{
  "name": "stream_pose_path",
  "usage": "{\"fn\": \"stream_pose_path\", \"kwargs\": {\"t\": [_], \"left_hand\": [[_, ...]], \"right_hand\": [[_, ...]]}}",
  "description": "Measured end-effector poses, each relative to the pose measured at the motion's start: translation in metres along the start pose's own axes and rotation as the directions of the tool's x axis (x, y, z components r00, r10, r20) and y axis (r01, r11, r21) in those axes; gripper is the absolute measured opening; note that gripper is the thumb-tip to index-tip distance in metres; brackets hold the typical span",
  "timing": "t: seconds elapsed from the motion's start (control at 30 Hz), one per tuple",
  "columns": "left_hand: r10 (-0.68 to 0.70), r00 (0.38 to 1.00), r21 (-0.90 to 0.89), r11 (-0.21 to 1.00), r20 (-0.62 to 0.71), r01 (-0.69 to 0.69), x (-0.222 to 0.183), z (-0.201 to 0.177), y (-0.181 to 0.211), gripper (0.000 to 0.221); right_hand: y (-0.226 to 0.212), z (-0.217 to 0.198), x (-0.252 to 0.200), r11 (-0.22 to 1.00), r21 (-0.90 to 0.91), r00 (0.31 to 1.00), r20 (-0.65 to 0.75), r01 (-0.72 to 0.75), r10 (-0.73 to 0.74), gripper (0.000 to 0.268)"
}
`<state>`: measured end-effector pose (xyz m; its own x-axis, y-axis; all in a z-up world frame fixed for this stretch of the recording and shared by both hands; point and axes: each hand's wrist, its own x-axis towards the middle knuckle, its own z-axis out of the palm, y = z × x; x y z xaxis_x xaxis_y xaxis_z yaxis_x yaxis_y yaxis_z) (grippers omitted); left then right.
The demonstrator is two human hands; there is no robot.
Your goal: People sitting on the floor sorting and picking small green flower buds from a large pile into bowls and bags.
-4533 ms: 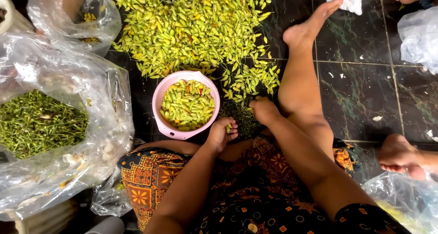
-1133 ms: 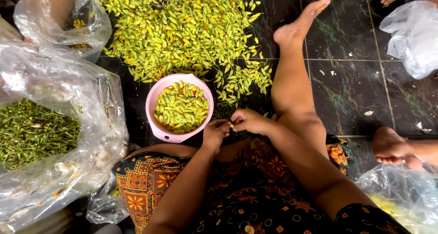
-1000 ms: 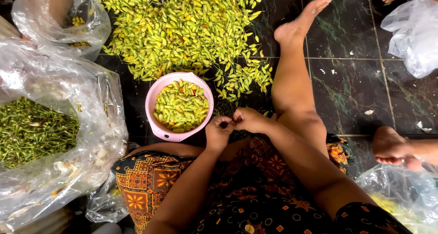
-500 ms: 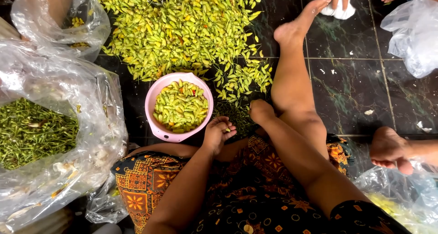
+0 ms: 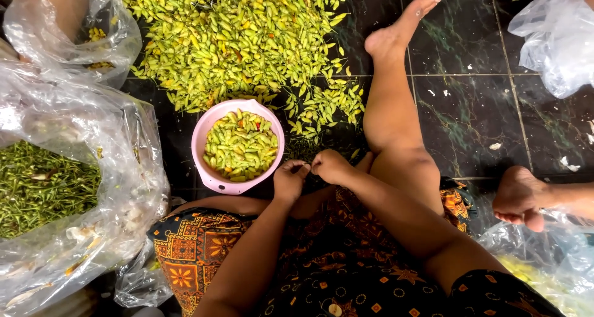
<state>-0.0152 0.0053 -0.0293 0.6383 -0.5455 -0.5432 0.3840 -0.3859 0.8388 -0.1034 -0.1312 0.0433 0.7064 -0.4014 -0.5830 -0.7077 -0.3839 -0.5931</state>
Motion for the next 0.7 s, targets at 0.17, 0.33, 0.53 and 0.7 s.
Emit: {"fn": "stream_pose_path", "kwargs": {"t": [0.17,0.33,0.53,0.7], "left_hand": [[0.179,0.984,-0.11,0.978,0.022,-0.175,-0.012,0.008,0.013,0.011],[-0.103,0.988,-0.348,0.927,0.118,0.139,-0.022,-0.001,0.033,0.022],[-0.198,0.961,-0.314,0.915,0.192,0.251,-0.022,-0.002,0.04,0.033],[-0.047,0.983,0.308,0.951,0.177,-0.009,0.005,-0.003,-0.013,0.049]], "right_hand": [[-0.01,-0.026,-0.02,0.987,0.105,0.991,-0.045,-0.119,0.124,0.041],[-0.002,-0.057,-0.019,0.959,-0.204,0.971,-0.175,-0.197,0.163,0.037],[0.047,-0.047,0.016,0.943,-0.223,0.963,-0.161,-0.248,0.215,0.041],[0.041,-0.029,0.013,0.988,-0.141,0.996,-0.069,-0.06,0.051,0.035]]}}
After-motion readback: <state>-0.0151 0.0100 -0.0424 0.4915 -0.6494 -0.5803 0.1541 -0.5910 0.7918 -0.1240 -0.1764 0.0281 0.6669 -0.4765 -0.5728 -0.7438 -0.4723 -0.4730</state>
